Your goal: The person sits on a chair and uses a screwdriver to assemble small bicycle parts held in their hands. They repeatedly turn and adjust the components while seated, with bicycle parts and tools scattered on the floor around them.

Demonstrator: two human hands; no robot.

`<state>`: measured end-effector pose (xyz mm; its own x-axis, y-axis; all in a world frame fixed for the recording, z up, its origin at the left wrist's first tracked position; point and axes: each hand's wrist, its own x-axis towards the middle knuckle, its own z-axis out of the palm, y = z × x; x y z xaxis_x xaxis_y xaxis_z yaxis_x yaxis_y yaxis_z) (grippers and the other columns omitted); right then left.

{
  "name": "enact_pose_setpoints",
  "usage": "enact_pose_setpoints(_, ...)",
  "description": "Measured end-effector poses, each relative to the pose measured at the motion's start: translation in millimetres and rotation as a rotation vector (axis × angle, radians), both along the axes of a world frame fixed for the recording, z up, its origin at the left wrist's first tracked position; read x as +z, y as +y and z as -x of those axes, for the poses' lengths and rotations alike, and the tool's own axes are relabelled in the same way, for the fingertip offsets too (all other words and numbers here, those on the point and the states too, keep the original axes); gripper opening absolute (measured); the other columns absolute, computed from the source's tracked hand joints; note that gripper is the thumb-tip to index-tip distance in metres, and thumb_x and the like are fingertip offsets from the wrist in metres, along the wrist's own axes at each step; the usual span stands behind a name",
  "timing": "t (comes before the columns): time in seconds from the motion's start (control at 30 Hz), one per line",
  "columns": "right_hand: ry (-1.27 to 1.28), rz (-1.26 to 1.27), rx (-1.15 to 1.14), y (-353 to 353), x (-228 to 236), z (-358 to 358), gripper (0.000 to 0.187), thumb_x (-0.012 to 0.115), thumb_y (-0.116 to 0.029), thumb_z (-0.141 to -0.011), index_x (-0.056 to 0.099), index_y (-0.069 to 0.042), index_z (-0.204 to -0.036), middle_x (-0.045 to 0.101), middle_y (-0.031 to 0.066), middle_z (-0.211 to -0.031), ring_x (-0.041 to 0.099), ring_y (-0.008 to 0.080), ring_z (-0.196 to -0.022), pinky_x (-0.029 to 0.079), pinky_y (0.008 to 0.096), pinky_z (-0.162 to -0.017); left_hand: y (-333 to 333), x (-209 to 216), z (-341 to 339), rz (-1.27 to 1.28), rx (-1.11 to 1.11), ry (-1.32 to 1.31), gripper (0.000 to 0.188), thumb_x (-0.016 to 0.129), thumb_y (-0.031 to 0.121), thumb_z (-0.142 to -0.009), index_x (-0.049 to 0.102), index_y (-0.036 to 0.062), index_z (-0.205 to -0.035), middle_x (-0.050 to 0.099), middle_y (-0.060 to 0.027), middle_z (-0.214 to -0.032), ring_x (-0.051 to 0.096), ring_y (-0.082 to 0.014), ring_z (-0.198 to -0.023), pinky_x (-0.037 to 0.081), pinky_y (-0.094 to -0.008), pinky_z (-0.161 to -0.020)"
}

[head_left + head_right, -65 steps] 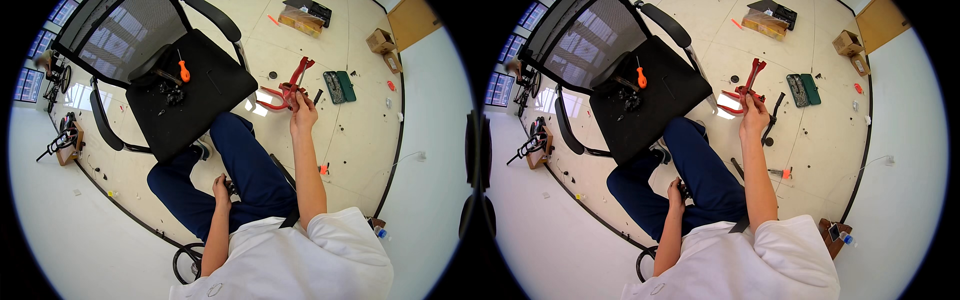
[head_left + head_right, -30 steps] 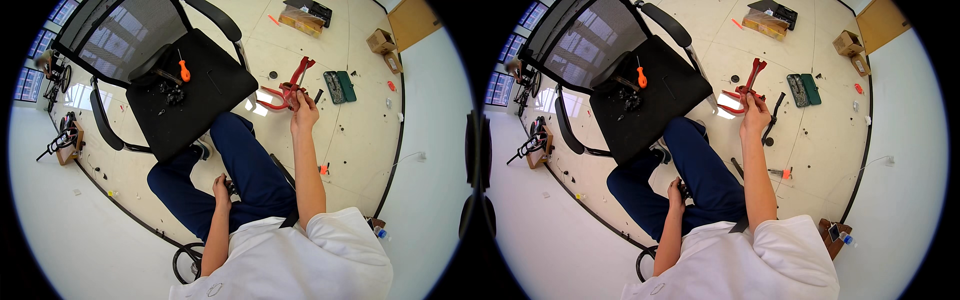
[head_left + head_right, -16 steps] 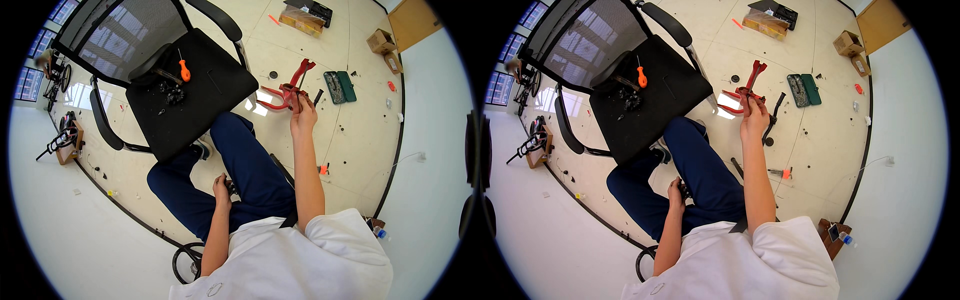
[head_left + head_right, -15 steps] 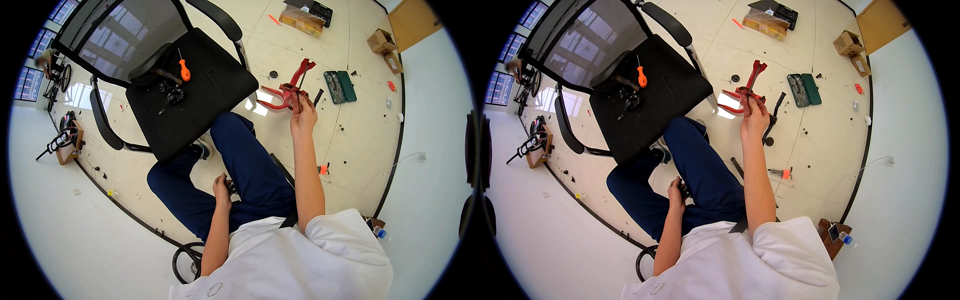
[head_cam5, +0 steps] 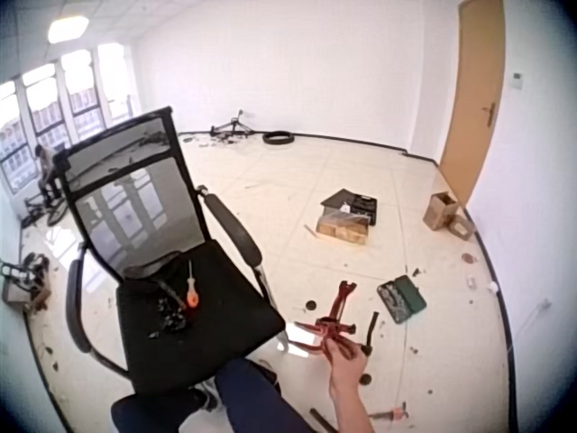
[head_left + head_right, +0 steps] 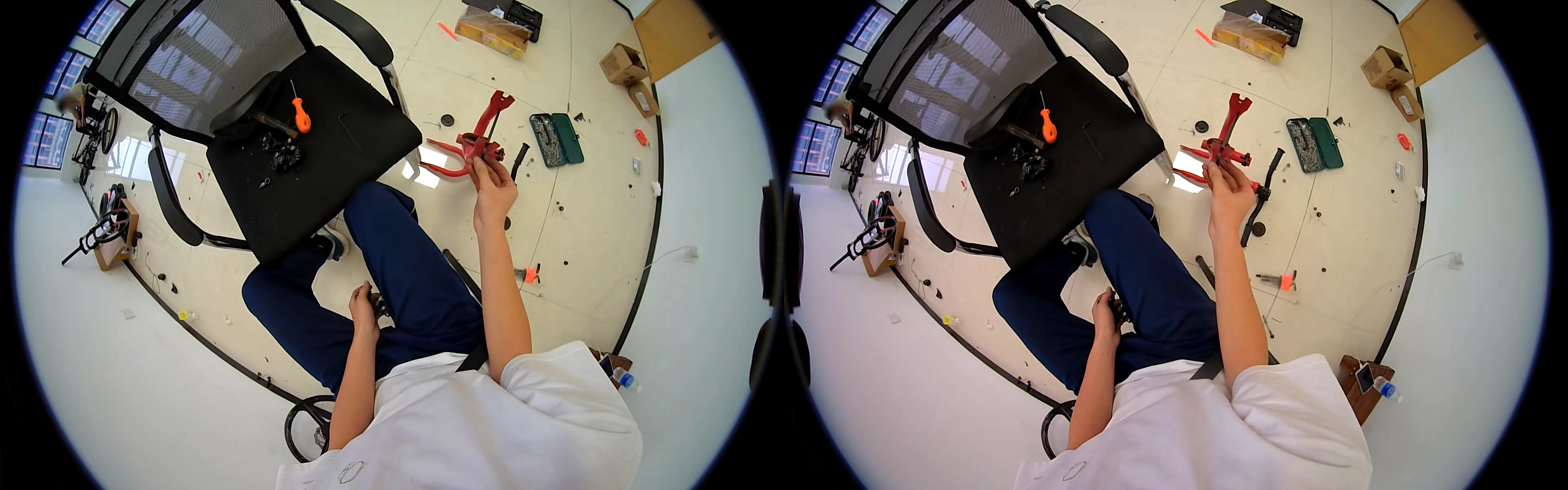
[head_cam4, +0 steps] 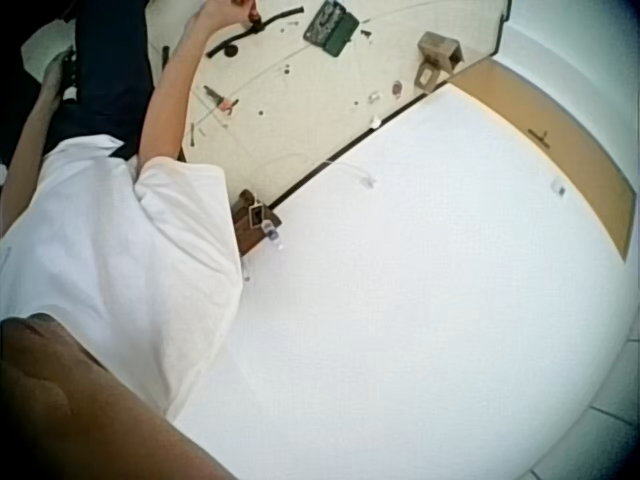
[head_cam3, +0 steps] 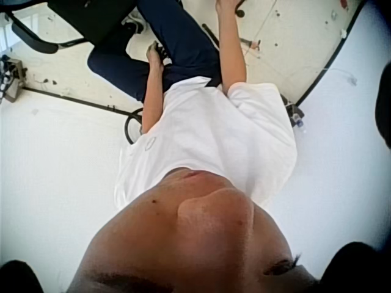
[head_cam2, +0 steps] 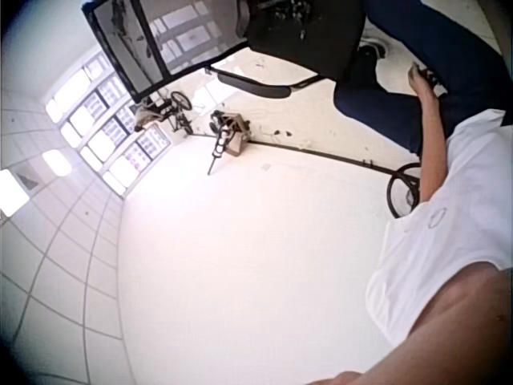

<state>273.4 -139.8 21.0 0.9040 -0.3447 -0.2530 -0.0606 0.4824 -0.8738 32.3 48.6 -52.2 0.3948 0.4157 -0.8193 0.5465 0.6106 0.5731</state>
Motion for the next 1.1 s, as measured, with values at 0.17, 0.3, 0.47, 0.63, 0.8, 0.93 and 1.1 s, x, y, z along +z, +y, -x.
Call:
enact_pose_setpoints(0.17,-0.026,-0.028,-0.042,-2.1,1.6,-13.4,0.025,0.065,-0.002,-0.086,0.057,0.012,-0.106,0.066,0.0192,-0.096,0.068,0.0230,-0.084,0.057,0.0291,-0.079,0.9,0.7,0.7,0.002,-0.004,0.020,0.029,0.059,0.034,-0.090,0.054,0.0071,-0.101,0.057,-0.0051,-0.074,0.053,-0.0145,-0.064,0.043,-0.0295,-0.058)
enact_pose_setpoints(0.3,-0.022,0.058,-0.006,-2.6,4.3,-12.5,0.020,0.065,-0.002,-0.086,0.059,0.011,-0.101,0.067,0.0180,-0.092,0.068,0.0224,-0.083,0.058,0.0292,-0.077,0.2,0.0,-0.6,0.002,0.000,0.010,0.029,0.058,0.034,-0.090,0.054,0.0075,-0.101,0.057,-0.0046,-0.073,0.053,-0.0145,-0.064,0.043,-0.0292,-0.058)
enact_pose_setpoints(0.47,-0.010,0.192,0.031,-3.4,1.9,-2.0,0.017,0.066,-0.004,-0.086,0.060,0.008,-0.096,0.067,0.0160,-0.091,0.068,0.0216,-0.082,0.058,0.0299,-0.073,-1.1,1.6,-1.4,0.005,-0.008,0.017,0.029,0.058,0.034,-0.090,0.054,0.0076,-0.101,0.057,-0.0042,-0.073,0.053,-0.0144,-0.064,0.042,-0.0292,-0.058)
enact_pose_setpoints(0.63,-0.032,0.262,0.157,-6.3,-18.2,10.9,0.011,0.065,-0.003,-0.084,0.060,0.005,-0.089,0.067,0.0125,-0.085,0.068,0.0190,-0.079,0.057,0.0303,-0.071,-0.8,0.7,-1.0,-0.006,-0.040,0.030,0.029,0.057,0.035,-0.091,0.054,0.0086,-0.101,0.056,-0.0029,-0.074,0.053,-0.0139,-0.065,0.044,-0.0295,-0.057)
enact_pose_setpoints(0.8,0.004,0.466,0.332,-1.2,-37.7,35.2,0.012,0.067,-0.004,-0.081,0.061,0.006,-0.084,0.066,0.0090,-0.077,0.066,0.0132,-0.073,0.053,0.0252,-0.069,0.4,-4.3,1.2,-0.019,-0.056,0.033,0.028,0.056,0.036,-0.092,0.055,0.0089,-0.101,0.053,-0.0014,-0.074,0.053,-0.0134,-0.065,0.045,-0.0294,-0.057)
enact_pose_setpoints(0.93,0.064,0.489,0.464,-4.8,-33.8,80.9,0.013,0.069,-0.006,-0.081,0.063,0.005,-0.084,0.068,0.0089,-0.078,0.068,0.0143,-0.075,0.053,0.0263,-0.072,0.3,-4.8,0.1,-0.017,-0.041,0.038,0.028,0.055,0.035,-0.092,0.055,0.0085,-0.102,0.052,-0.0008,-0.074,0.053,-0.0130,-0.065,0.045,-0.0291,-0.057)
enact_pose_setpoints(1.1,-0.053,0.637,0.483,-21.9,-15.6,97.7,0.013,0.069,-0.008,-0.081,0.065,0.004,-0.085,0.069,0.0101,-0.078,0.069,0.0166,-0.075,0.053,0.0265,-0.073,0.1,-9.2,2.5,-0.017,-0.038,0.012,0.029,0.056,0.033,-0.092,0.055,0.0071,-0.103,0.053,-0.0019,-0.075,0.052,-0.0130,-0.066,0.045,-0.0288,-0.060)
